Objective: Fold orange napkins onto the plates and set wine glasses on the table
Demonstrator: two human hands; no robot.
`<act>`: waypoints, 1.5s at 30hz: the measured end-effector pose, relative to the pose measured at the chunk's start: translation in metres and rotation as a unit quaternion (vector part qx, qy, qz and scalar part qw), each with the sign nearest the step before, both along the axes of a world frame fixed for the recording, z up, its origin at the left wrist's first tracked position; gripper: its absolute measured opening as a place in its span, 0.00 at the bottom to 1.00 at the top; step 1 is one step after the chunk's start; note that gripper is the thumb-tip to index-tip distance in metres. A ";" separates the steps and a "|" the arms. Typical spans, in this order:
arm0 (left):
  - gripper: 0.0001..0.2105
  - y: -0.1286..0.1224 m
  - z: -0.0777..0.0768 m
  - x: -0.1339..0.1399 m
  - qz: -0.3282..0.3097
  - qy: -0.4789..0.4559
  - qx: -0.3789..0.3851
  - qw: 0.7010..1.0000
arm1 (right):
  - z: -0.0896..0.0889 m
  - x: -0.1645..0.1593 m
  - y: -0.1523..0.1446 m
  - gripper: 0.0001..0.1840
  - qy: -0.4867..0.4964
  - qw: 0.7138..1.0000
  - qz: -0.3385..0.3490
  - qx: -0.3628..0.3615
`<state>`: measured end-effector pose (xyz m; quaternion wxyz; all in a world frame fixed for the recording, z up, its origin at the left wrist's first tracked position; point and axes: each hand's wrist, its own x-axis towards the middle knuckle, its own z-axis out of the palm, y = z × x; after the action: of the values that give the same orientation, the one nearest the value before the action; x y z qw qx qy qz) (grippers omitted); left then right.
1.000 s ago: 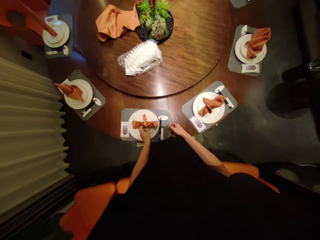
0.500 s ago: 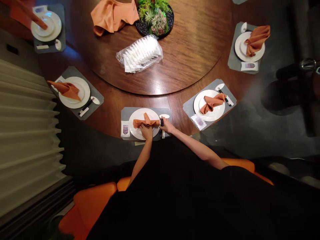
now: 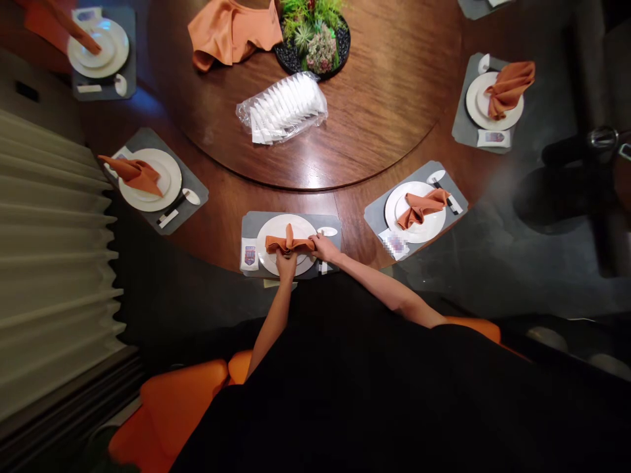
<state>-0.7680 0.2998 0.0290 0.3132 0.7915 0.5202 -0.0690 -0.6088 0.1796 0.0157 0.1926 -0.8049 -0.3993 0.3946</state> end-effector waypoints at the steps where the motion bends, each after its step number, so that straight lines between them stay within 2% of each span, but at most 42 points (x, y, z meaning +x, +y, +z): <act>1: 0.21 0.002 0.002 -0.006 0.017 -0.008 -0.009 1.000 | 0.000 0.000 -0.001 0.29 0.001 1.000 -0.004 0.003; 4: 0.21 0.018 0.008 -0.023 0.081 -0.027 0.019 0.996 | 0.001 0.000 -0.002 0.27 0.004 1.000 -0.007 0.001; 6: 0.27 0.035 0.009 -0.031 0.076 -0.043 0.062 0.994 | 0.001 0.000 -0.002 0.28 0.004 1.000 -0.002 -0.004; 9: 0.35 0.064 0.005 -0.038 -0.024 -0.083 0.070 0.994 | 0.002 -0.001 0.000 0.30 0.001 1.000 -0.001 -0.011; 11: 0.33 0.078 0.000 -0.039 -0.101 -0.087 0.053 0.990 | 0.002 -0.003 0.001 0.31 0.002 1.000 -0.003 -0.015; 13: 0.28 0.086 -0.006 -0.041 -0.133 -0.076 0.046 0.987 | 0.003 -0.005 0.003 0.30 0.008 1.000 -0.005 -0.018; 17: 0.19 0.089 -0.019 -0.046 -0.124 -0.081 0.067 0.987 | 0.003 -0.004 0.005 0.30 0.021 1.000 -0.007 -0.017; 21: 0.14 0.088 -0.027 -0.054 -0.118 -0.107 0.081 0.984 | 0.002 0.017 0.011 0.38 0.037 0.998 0.051 -0.028; 23: 0.14 0.088 -0.029 -0.056 -0.117 -0.113 0.086 0.983 | 0.002 0.031 0.022 0.40 0.025 0.997 0.069 -0.035; 25: 0.13 0.087 -0.030 -0.058 -0.119 -0.114 0.091 0.982 | 0.005 0.043 0.041 0.37 -0.025 0.997 0.074 -0.018; 27: 0.10 0.085 -0.030 -0.059 -0.124 -0.111 0.094 0.982 | 0.010 0.047 0.066 0.32 -0.090 0.990 0.107 0.022; 30: 0.09 0.085 -0.032 -0.058 -0.133 -0.105 0.093 0.981 | 0.018 0.043 0.102 0.24 -0.146 0.963 0.218 0.063; 33: 0.11 0.090 -0.034 -0.056 -0.141 -0.107 0.091 0.980 | 0.022 0.037 0.124 0.16 -0.173 0.933 0.311 0.046; 35: 0.13 0.096 -0.036 -0.056 -0.144 -0.113 0.090 0.979 | 0.022 0.035 0.130 0.16 -0.196 0.918 0.344 0.029; 39: 0.12 0.105 -0.040 -0.060 -0.151 -0.117 0.094 0.977 | 0.016 0.039 0.128 0.17 -0.237 0.899 0.366 0.035; 43: 0.12 0.097 -0.040 -0.067 -0.129 -0.121 0.090 0.980 | 0.014 0.042 0.125 0.16 -0.245 0.892 0.376 0.047; 45: 0.15 0.090 -0.035 -0.067 -0.101 -0.152 0.090 0.979 | 0.014 0.041 0.125 0.16 -0.245 0.894 0.371 0.052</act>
<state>-0.8345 0.3893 -0.0065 0.3076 0.8662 0.3880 0.0678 -0.5675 0.3043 0.0294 -0.0301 -0.6578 -0.7239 0.2058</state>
